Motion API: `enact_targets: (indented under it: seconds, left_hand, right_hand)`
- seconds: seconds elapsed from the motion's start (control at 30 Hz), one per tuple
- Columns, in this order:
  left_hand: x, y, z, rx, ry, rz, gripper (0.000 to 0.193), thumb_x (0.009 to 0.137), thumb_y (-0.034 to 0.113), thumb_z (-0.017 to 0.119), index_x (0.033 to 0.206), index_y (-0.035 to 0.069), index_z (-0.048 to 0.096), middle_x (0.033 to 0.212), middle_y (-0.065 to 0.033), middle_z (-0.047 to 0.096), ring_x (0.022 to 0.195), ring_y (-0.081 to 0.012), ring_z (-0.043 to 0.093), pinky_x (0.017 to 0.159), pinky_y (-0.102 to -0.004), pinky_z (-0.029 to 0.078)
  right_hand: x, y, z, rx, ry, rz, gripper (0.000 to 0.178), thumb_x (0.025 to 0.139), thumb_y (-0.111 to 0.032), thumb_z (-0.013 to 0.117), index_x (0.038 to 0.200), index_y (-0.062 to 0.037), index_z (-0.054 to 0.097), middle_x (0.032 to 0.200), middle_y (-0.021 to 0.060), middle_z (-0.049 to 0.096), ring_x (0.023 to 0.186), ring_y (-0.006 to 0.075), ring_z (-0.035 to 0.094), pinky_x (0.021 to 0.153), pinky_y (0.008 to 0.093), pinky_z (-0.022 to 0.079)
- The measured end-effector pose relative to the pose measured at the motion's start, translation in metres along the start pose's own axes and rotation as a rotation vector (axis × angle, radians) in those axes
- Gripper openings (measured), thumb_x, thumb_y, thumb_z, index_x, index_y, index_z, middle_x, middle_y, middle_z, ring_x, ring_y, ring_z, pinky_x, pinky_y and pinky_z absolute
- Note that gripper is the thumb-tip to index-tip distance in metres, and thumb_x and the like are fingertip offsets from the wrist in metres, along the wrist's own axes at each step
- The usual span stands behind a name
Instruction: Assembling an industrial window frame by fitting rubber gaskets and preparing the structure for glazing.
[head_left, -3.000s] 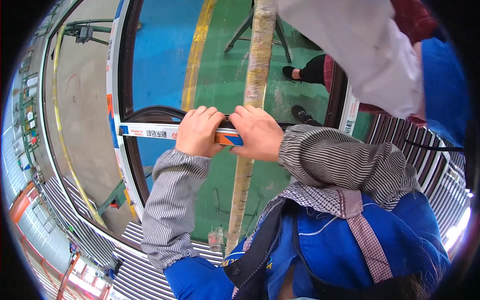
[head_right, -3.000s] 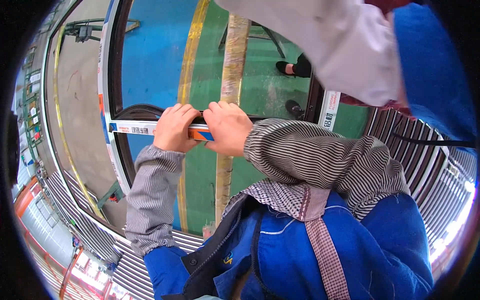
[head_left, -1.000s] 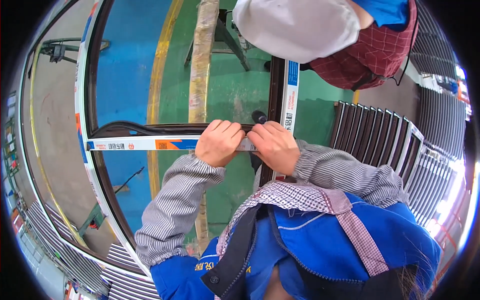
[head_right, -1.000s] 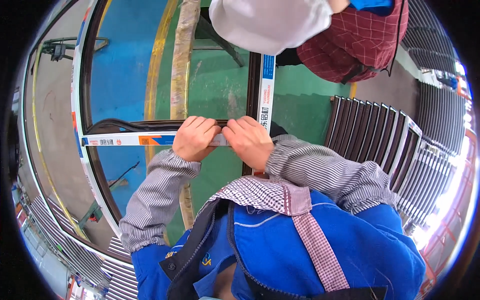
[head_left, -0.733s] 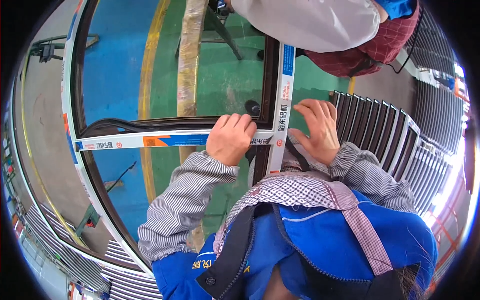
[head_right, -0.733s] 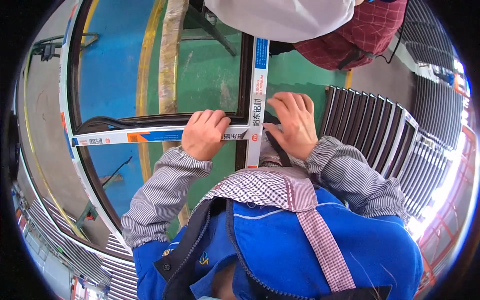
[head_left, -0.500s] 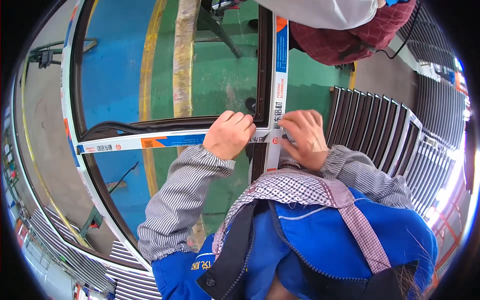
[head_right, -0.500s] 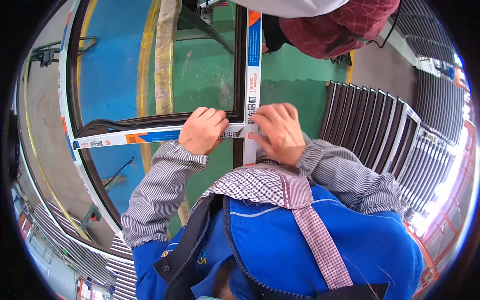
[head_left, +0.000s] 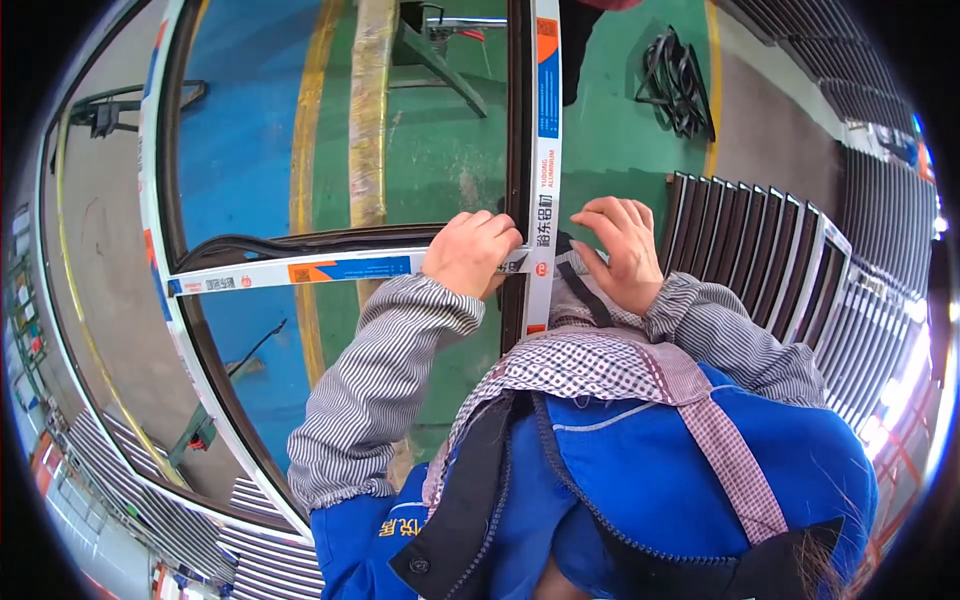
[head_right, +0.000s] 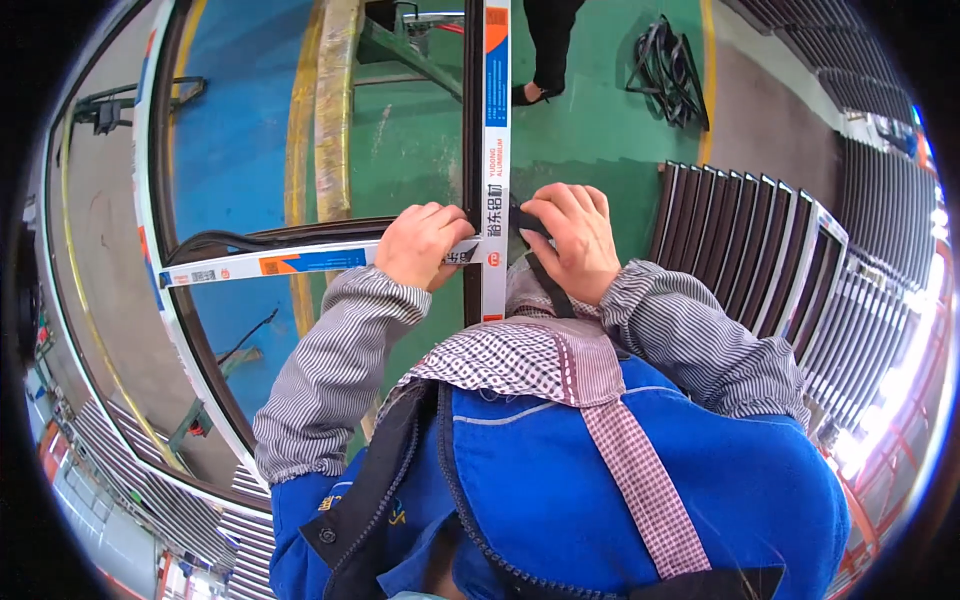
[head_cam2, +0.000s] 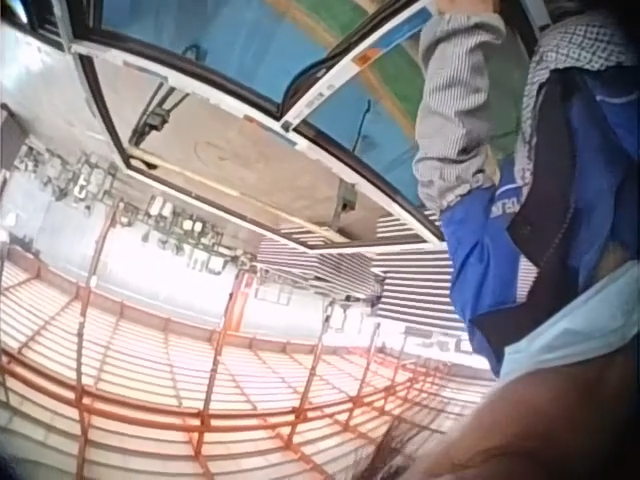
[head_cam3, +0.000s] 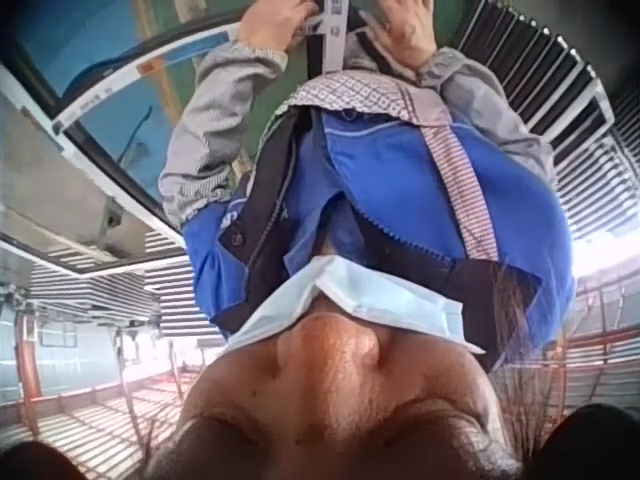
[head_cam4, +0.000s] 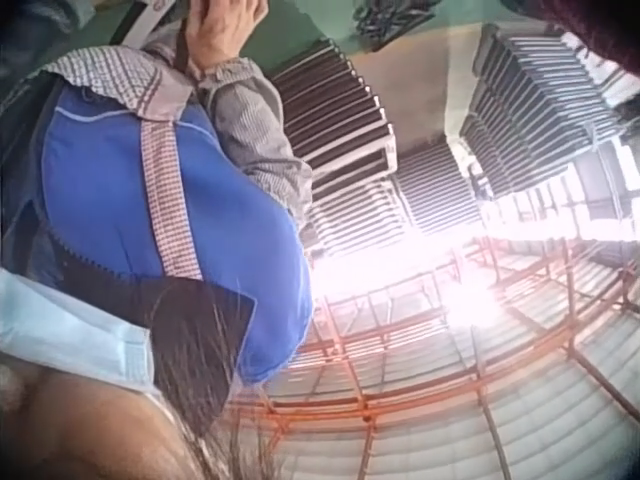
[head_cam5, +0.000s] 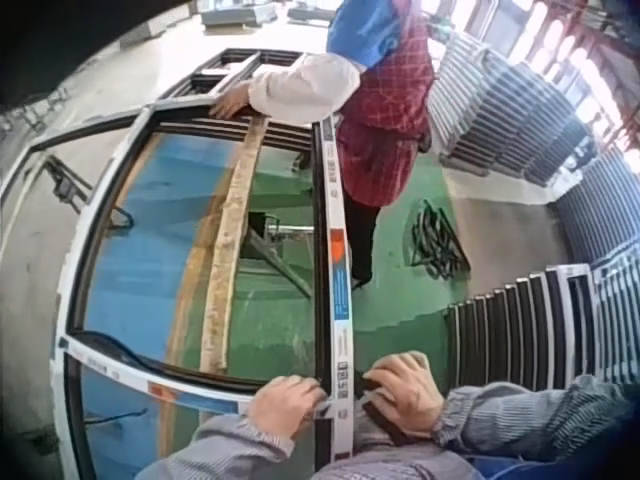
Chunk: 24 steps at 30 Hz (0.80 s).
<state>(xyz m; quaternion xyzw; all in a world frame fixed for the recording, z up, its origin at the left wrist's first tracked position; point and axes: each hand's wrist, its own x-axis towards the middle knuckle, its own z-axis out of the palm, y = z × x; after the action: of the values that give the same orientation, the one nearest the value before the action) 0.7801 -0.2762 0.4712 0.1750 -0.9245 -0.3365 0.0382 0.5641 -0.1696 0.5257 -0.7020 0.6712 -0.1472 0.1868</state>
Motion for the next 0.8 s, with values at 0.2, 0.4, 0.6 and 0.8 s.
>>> enact_targets:
  seconds: [0.2, 0.4, 0.6, 0.8]
  left_hand:
    - [0.0, 0.016, 0.008, 0.237, -0.026, -0.403, 0.056, 0.056, 0.033, 0.086, 0.1, 0.009, 0.062, 0.097, -0.0059, 0.06, 0.1, -0.023, 0.056, 0.09, -0.0372, 0.043]
    - [0.006, 0.008, 0.006, 0.217, -0.018, -0.273, 0.038, 0.061, 0.023, 0.081, 0.089, 0.006, 0.062, 0.091, -0.0077, 0.06, 0.094, -0.0233, 0.057, 0.081, -0.0331, 0.045]
    - [0.004, 0.016, 0.008, 0.201, -0.017, -0.242, 0.028, 0.057, 0.013, 0.07, 0.082, 0.006, 0.06, 0.087, -0.0075, 0.058, 0.087, -0.0239, 0.057, 0.074, -0.0344, 0.047]
    - [0.008, 0.033, 0.008, 0.372, 0.011, -0.388, 0.042, 0.058, 0.022, 0.073, 0.095, 0.006, 0.063, 0.093, -0.007, 0.059, 0.096, -0.0243, 0.057, 0.087, -0.0339, 0.044]
  right_hand:
    - [0.02, 0.011, -0.02, 0.008, 0.051, -0.111, 0.033, 0.076, -0.009, 0.07, 0.108, -0.0049, 0.059, 0.105, 0.0093, 0.057, 0.101, 0.0281, 0.054, 0.092, 0.041, 0.036]
    - [0.059, 0.041, -0.038, 0.076, 0.048, -0.256, 0.033, 0.076, -0.008, 0.069, 0.108, -0.0055, 0.059, 0.105, 0.0097, 0.057, 0.1, 0.0288, 0.055, 0.092, 0.0416, 0.037]
    - [0.113, 0.09, -0.064, 0.109, 0.003, -0.447, 0.027, 0.077, -0.007, 0.068, 0.103, -0.0057, 0.06, 0.102, 0.009, 0.057, 0.099, 0.029, 0.055, 0.091, 0.0418, 0.038]
    - [0.16, 0.132, -0.098, 0.073, 0.047, -0.544, 0.027, 0.078, -0.008, 0.069, 0.103, -0.0047, 0.06, 0.102, 0.0087, 0.057, 0.099, 0.0285, 0.055, 0.092, 0.0408, 0.038]
